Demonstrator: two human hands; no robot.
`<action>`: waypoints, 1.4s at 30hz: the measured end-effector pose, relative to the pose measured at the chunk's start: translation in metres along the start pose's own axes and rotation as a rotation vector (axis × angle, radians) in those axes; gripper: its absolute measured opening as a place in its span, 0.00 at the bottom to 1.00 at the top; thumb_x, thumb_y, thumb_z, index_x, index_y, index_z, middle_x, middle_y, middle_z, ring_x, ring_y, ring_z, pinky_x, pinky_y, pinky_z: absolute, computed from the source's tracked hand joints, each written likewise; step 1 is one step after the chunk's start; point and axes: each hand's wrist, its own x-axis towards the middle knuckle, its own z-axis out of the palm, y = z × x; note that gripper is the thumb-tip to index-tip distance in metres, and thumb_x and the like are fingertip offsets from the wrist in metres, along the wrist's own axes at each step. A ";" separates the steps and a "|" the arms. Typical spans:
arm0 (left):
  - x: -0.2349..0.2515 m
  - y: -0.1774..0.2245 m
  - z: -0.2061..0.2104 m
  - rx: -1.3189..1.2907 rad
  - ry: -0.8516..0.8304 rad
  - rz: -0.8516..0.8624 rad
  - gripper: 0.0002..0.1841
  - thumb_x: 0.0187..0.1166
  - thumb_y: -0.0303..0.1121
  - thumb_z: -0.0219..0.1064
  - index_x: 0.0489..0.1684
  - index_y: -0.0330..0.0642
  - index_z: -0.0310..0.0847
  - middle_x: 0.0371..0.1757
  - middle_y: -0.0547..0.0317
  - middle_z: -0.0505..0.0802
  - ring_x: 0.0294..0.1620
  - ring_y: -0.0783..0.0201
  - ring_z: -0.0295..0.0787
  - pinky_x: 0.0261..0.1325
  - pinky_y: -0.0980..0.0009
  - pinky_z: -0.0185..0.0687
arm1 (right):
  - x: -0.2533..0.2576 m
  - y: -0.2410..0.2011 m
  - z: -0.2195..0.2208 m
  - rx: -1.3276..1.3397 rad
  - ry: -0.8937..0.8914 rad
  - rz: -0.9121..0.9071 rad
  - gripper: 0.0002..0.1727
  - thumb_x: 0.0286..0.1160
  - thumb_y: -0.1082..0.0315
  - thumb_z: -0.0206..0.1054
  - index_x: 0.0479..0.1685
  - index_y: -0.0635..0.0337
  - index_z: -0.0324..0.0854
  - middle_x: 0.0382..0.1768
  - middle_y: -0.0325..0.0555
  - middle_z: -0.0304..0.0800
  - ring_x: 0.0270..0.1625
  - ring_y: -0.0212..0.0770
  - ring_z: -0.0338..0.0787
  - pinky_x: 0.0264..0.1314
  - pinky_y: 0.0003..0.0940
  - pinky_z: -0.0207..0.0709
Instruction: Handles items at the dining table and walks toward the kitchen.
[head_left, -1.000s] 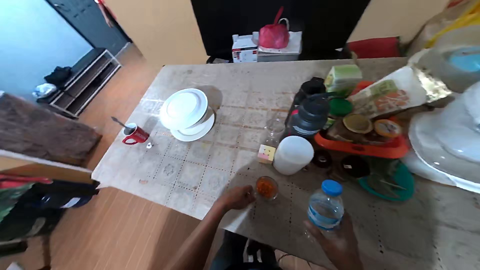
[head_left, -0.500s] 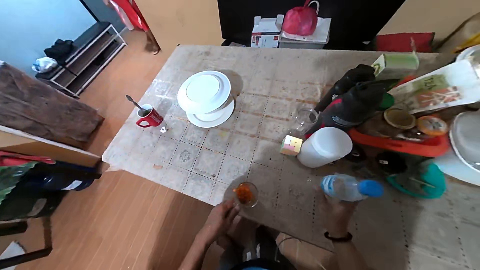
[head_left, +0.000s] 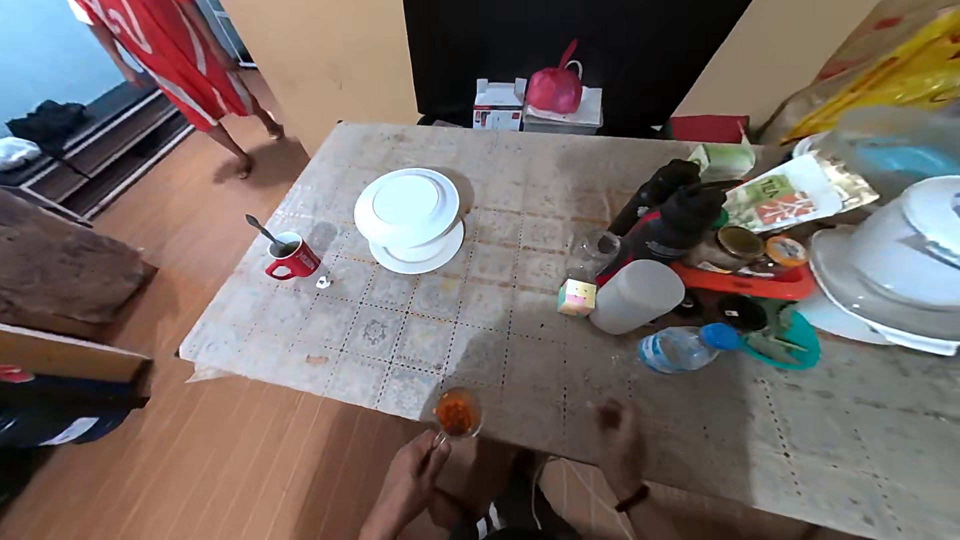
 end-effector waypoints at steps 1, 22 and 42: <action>0.001 0.001 -0.001 0.011 -0.007 -0.001 0.20 0.89 0.43 0.55 0.42 0.33 0.84 0.32 0.52 0.89 0.35 0.60 0.87 0.46 0.57 0.84 | 0.011 -0.008 0.007 -0.069 -0.132 -0.035 0.23 0.81 0.68 0.66 0.65 0.80 0.76 0.51 0.71 0.88 0.52 0.63 0.91 0.60 0.56 0.85; 0.026 0.027 0.034 -0.015 -0.013 -0.015 0.19 0.90 0.40 0.55 0.44 0.30 0.84 0.31 0.54 0.89 0.33 0.63 0.86 0.45 0.61 0.84 | 0.096 -0.095 0.039 0.039 -0.391 -0.379 0.14 0.81 0.65 0.65 0.47 0.71 0.87 0.43 0.58 0.92 0.44 0.48 0.93 0.53 0.45 0.87; 0.053 0.051 0.047 0.081 -0.130 0.058 0.20 0.91 0.40 0.53 0.43 0.29 0.83 0.32 0.52 0.89 0.34 0.62 0.86 0.46 0.61 0.83 | 0.064 -0.017 -0.029 -0.403 -0.427 0.140 0.21 0.91 0.63 0.55 0.72 0.67 0.79 0.65 0.65 0.87 0.64 0.63 0.88 0.69 0.59 0.77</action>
